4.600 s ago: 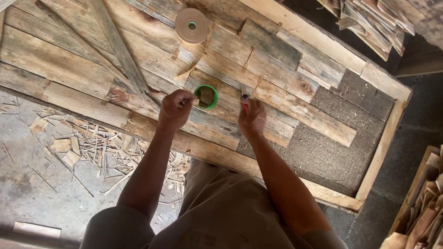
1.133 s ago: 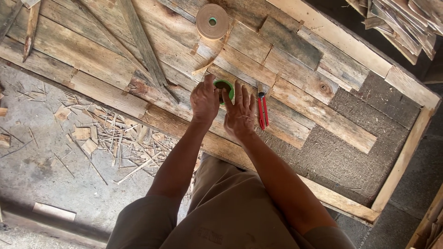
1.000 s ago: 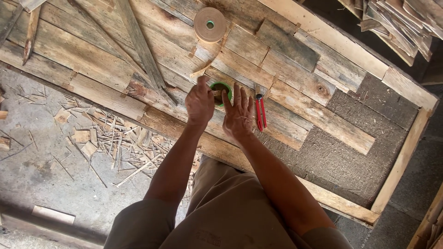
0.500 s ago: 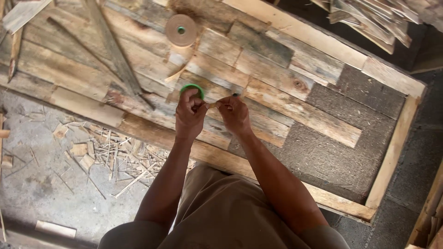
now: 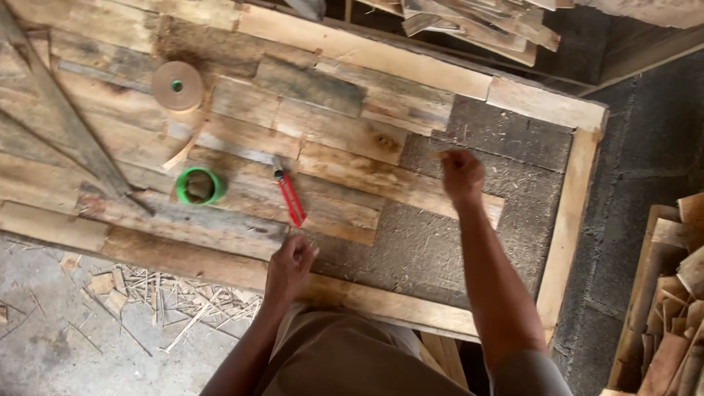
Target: Fitting and trimming thin wood strips into a rectangular wooden frame on the floor.
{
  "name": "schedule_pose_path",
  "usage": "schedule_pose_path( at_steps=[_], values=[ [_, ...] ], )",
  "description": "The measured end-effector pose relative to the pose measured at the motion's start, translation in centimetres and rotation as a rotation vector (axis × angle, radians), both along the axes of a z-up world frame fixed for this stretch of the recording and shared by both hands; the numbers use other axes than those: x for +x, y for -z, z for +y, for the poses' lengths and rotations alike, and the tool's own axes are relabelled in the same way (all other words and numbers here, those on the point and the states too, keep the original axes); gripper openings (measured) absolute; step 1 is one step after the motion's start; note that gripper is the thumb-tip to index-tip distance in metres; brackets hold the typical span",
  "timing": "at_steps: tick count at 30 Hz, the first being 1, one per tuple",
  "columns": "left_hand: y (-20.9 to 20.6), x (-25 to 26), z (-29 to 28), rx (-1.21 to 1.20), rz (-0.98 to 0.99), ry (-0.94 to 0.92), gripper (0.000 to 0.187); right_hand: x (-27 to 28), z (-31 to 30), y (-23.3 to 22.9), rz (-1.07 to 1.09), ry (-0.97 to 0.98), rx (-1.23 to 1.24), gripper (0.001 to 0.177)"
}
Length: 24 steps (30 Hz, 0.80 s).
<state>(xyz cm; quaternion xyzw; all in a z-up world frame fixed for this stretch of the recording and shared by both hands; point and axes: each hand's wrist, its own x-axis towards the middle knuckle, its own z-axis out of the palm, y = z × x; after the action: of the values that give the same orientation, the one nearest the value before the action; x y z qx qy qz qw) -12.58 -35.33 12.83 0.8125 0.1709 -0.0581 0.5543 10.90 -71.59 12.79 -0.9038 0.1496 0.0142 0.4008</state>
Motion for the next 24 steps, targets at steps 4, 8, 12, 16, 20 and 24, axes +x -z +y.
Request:
schedule_pose_path(
  at_steps=[4, 8, 12, 16, 20, 24],
  values=[
    [1.0, -3.8, -1.8, 0.083, 0.097, 0.055, 0.026, 7.6, -9.6, 2.9, -0.183, 0.036, -0.098, 0.025],
    [0.7, -5.8, -3.4, 0.118, 0.293, -0.032, 0.033, 14.6, -13.7, 3.9, -0.111, 0.126, -0.119, 0.026],
    [1.7, -7.0, -4.3, 0.058, 0.336, -0.089, 0.038, 19.6, -15.0, 4.2, 0.050, 0.155, -0.122, 0.026],
    [2.9, -7.3, -4.6, 0.063, 0.356, -0.120, 0.038, 23.4, -16.3, 8.0, 0.073, 0.040, -0.326, 0.031],
    [4.9, -8.6, -4.3, 0.068, 0.338, -0.150, 0.039, 25.5, -17.5, 10.7, 0.122, 0.130, -0.333, 0.035],
    [5.2, -8.6, -4.2, 0.051, 0.454, -0.172, 0.041, 25.6, -16.8, 9.8, 0.231, 0.136, -0.376, 0.038]
  ],
)
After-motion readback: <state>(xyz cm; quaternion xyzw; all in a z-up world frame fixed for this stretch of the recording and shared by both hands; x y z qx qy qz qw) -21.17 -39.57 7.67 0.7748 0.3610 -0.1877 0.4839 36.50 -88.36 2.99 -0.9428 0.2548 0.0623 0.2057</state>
